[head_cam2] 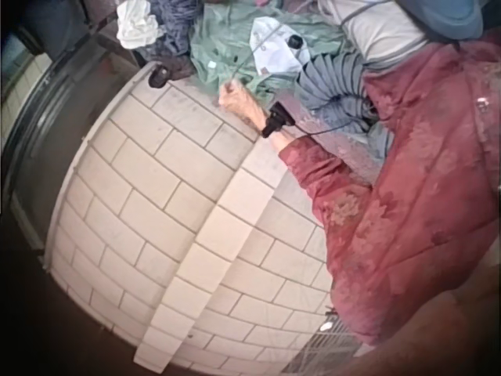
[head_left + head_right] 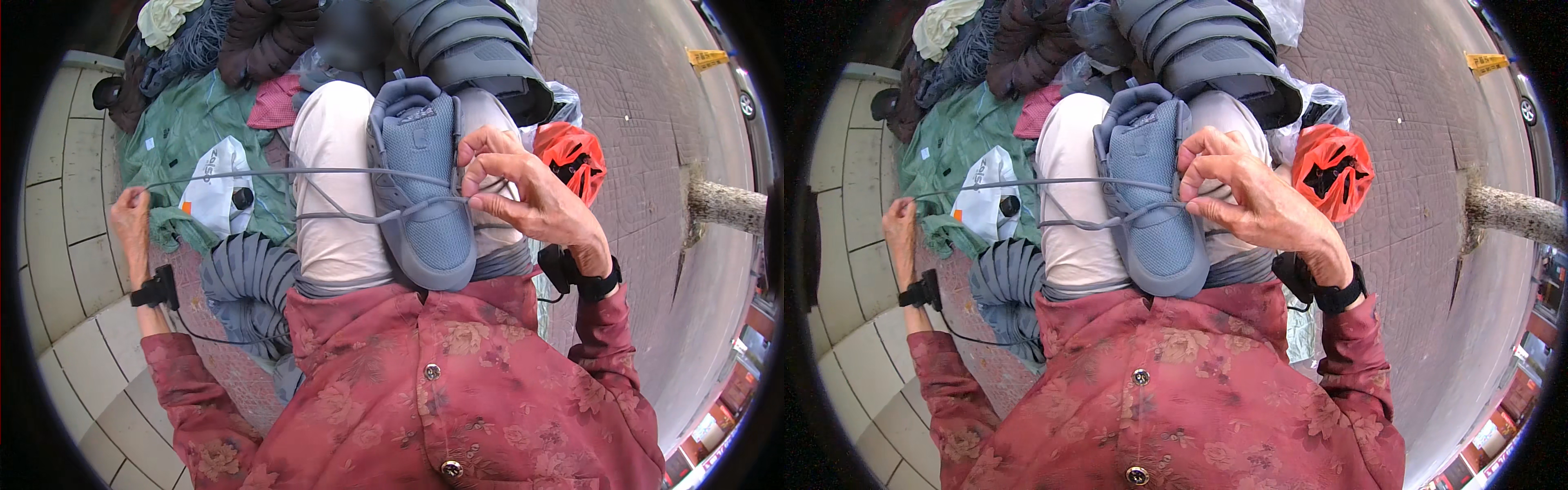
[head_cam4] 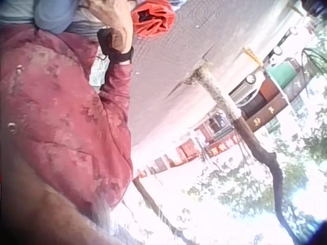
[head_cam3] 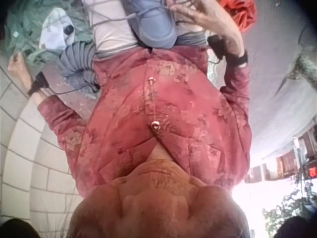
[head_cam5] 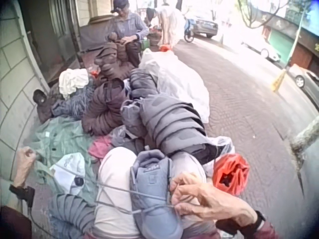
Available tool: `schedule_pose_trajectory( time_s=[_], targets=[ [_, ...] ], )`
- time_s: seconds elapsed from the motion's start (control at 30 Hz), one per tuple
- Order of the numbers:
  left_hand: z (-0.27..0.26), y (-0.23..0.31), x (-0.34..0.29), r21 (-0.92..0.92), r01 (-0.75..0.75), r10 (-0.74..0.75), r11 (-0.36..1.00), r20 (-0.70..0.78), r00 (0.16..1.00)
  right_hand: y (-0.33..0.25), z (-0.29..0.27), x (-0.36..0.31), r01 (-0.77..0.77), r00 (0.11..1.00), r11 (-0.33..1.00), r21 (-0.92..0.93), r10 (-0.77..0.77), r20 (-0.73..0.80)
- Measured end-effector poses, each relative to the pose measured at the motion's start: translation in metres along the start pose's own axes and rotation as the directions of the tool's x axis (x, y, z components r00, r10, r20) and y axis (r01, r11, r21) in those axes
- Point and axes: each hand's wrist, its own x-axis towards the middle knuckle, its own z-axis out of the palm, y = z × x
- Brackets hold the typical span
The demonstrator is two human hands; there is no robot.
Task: Lacing and tying the laces of a grey sneaker.
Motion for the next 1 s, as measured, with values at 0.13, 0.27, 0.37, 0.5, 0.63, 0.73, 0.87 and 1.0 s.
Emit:
schedule_pose_trajectory(
  time_s=[0.13, 0.27, 0.37, 0.5, 0.63, 0.73, 0.87, 1.0],
  targets=[
    [-0.030, -0.086, 0.014, 0.184, 0.082, -0.072, 0.980, -0.058, 0.996, -0.005, -0.003, 0.004, 0.016, 1.000, 0.996, -0.089, -0.014, 0.022],
    [-0.064, -0.152, 0.019, 0.273, 0.109, -0.075, 0.956, -0.132, 0.988, -0.006, 0.000, 0.009, 0.012, 1.000, 0.991, -0.133, -0.010, 0.016],
    [-0.086, -0.168, 0.022, 0.370, 0.210, -0.201, 0.905, -0.065, 0.978, -0.006, 0.002, 0.009, 0.013, 1.000, 0.984, -0.175, -0.013, -0.001],
    [-0.109, -0.197, 0.023, 0.379, 0.186, -0.149, 0.907, -0.124, 0.981, 0.002, 0.008, 0.009, 0.055, 0.997, 0.989, -0.135, -0.062, -0.046],
    [-0.112, -0.197, 0.031, 0.503, 0.198, -0.069, 0.841, -0.264, 0.962, 0.006, 0.015, 0.010, 0.078, 0.989, 0.994, -0.077, -0.087, -0.118],
    [-0.130, -0.188, 0.039, 0.431, 0.165, -0.046, 0.887, -0.274, 0.961, -0.002, 0.018, 0.010, 0.107, 0.969, 0.993, -0.043, -0.114, -0.221],
    [-0.041, -0.010, 0.048, 0.172, -0.029, 0.064, 0.985, -0.206, 0.977, -0.026, 0.022, 0.014, 0.125, 0.956, 0.980, -0.153, -0.160, -0.247],
    [0.007, 0.214, -0.039, -0.465, -0.162, 0.260, 0.870, 0.156, 0.953, -0.023, 0.042, 0.023, 0.146, 0.946, 0.897, -0.417, -0.250, -0.205]
  ],
)
